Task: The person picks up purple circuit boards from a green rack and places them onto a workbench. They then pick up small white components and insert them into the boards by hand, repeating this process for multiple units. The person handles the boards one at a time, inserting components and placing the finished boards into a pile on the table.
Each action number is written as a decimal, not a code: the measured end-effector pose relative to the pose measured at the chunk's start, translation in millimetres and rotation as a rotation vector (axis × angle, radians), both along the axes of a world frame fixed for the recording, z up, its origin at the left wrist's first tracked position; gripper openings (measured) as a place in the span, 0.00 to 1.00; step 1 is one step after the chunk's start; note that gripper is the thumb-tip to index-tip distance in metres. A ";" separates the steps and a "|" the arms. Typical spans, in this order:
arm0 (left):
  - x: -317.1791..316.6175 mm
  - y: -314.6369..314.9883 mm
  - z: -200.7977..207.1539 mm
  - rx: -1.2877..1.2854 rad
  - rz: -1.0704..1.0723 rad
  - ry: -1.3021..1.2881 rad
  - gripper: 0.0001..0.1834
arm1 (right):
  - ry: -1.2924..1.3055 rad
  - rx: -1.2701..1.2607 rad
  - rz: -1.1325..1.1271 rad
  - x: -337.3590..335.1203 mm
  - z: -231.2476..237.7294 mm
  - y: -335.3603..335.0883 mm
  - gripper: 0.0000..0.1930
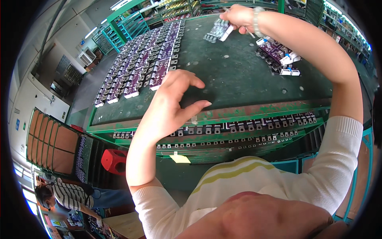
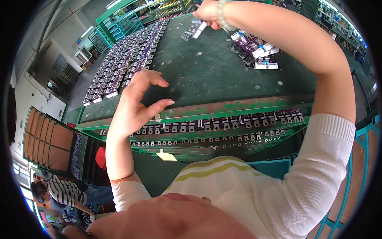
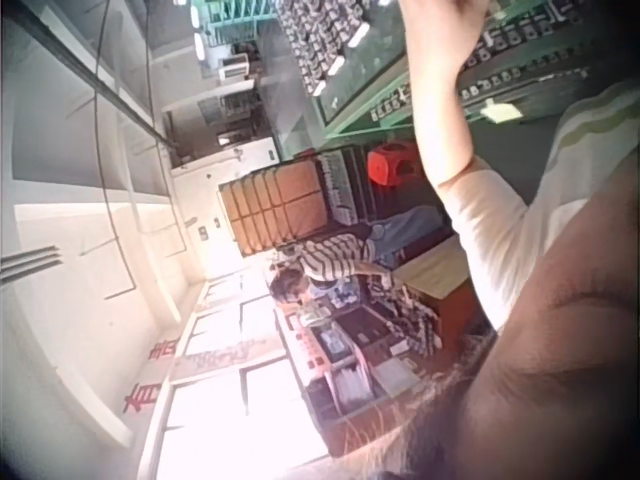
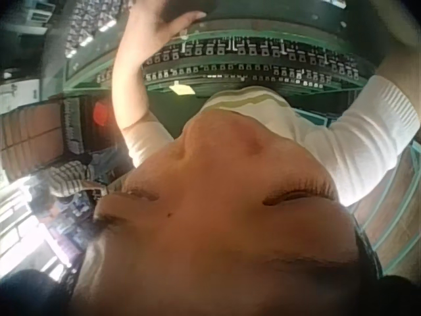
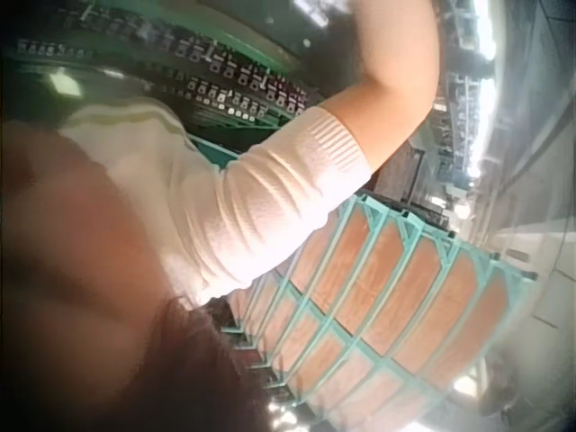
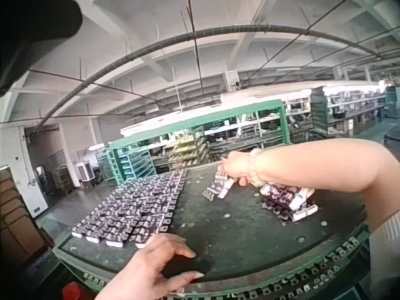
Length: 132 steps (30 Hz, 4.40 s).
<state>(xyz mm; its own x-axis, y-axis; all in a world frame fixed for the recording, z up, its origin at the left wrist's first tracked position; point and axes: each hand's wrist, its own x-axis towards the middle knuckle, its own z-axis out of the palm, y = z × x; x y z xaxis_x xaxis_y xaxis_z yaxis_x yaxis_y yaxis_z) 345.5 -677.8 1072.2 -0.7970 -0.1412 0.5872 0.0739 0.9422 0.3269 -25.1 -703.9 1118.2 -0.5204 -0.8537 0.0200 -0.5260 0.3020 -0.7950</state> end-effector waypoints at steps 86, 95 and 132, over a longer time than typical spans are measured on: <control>-84.4 -18.1 26.0 0.500 -0.228 -0.165 0.30 | 0.397 -0.239 0.724 44.9 36.0 174.8 0.11; -77.6 -30.9 22.3 0.445 -0.218 -0.150 0.30 | 0.257 -0.196 0.650 35.7 31.3 175.8 0.08; -68.8 -41.4 22.2 0.601 -0.417 -0.189 0.28 | 0.183 -0.237 0.744 34.9 24.9 168.7 0.09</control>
<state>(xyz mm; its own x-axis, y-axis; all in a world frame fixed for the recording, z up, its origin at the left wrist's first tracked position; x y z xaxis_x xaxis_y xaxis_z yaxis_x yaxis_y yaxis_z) 276.7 -719.3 1094.3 -0.9342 -0.0586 0.3520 0.2768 0.5036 0.8184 9.8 -535.2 1143.1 0.2123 -0.9378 0.2746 -0.6512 -0.3453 -0.6758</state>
